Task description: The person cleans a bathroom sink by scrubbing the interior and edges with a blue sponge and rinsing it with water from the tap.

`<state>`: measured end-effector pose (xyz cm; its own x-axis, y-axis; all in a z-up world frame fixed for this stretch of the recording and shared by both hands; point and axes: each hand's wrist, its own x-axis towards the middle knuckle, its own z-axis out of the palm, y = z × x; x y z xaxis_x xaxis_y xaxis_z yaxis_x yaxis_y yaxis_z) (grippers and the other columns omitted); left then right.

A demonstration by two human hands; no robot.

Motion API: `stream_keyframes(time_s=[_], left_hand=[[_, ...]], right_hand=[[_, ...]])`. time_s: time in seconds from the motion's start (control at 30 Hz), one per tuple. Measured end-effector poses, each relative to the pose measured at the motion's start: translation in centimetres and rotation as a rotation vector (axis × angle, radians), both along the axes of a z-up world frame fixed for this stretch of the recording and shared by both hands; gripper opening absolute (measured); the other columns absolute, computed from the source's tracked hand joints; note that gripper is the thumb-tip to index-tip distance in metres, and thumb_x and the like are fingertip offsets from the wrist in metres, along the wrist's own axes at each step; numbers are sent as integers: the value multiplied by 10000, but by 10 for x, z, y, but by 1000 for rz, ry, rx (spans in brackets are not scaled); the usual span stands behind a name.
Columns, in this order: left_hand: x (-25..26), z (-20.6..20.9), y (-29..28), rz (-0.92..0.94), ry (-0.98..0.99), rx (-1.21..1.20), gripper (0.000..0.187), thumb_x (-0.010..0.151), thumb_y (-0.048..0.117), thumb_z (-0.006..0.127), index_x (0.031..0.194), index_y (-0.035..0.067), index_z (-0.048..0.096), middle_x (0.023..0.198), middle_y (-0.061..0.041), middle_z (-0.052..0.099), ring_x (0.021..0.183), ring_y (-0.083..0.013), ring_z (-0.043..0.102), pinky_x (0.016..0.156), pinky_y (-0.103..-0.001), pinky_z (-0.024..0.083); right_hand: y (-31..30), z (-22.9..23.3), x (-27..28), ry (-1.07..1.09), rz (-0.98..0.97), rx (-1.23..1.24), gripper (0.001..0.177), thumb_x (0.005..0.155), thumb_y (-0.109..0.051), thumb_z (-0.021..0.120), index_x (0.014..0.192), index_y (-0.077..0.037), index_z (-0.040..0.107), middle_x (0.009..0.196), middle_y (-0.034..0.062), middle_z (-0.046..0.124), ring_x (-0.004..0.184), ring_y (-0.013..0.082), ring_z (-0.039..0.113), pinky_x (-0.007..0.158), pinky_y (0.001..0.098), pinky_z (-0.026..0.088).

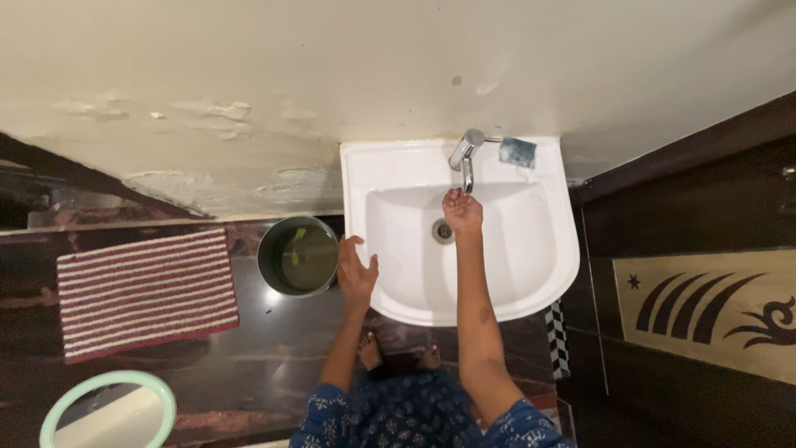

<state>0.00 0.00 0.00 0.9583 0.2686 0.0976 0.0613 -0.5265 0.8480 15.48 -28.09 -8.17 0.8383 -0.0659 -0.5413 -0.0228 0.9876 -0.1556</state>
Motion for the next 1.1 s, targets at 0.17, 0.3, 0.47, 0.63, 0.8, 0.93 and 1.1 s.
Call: stream_keyframes(time_s=[0.17,0.3,0.47,0.63,0.8,0.93,1.1], left_hand=[[5,-3,1,-9,-52,24,527,714,11,811,1136,78,502,1239,-218,562,1125,-457,592,911,-513,508],[8,1,1,-13,-43,18,516,714,1,814,1118,75,501,1170,-203,565,1083,-451,595,867,-513,501],[8,3,1,-20,-18,8,489,713,5,818,1079,69,500,1129,-190,570,1051,-440,601,873,-514,496],[13,5,4,-28,-69,17,479,708,6,815,1073,65,510,1159,-211,572,1082,-456,591,916,-518,485],[13,0,7,-42,-57,-32,463,757,12,807,1111,62,513,1267,-249,562,1181,-485,572,978,-537,478],[23,-8,5,-11,64,29,457,737,41,836,1069,73,524,1395,-301,501,1264,-523,517,979,-556,486],[25,-15,6,-18,37,29,453,743,41,828,1061,73,507,1349,-268,559,1291,-517,531,982,-555,499]], right_hand=[[-2,0,0,-89,39,92,109,838,11,455,842,64,551,783,172,576,694,262,521,612,362,438],[13,-5,2,-79,85,87,57,840,2,557,876,29,592,832,153,626,783,286,604,663,362,499],[44,11,59,-223,30,-47,109,973,8,588,1029,83,643,997,178,677,984,283,648,964,374,568],[58,12,80,-83,90,-1576,268,1023,-48,497,1191,33,689,1210,156,719,1134,266,684,1033,397,562],[78,1,61,32,162,-2326,444,1062,-147,470,1490,-32,488,1562,176,480,1428,322,456,1176,437,375],[104,-11,67,115,121,-2584,550,1068,-201,447,1588,-47,354,1641,172,386,1540,291,328,1270,432,222],[118,-3,65,85,176,-2659,580,1078,-200,471,1579,45,314,1626,211,368,1523,325,329,1274,421,234]])
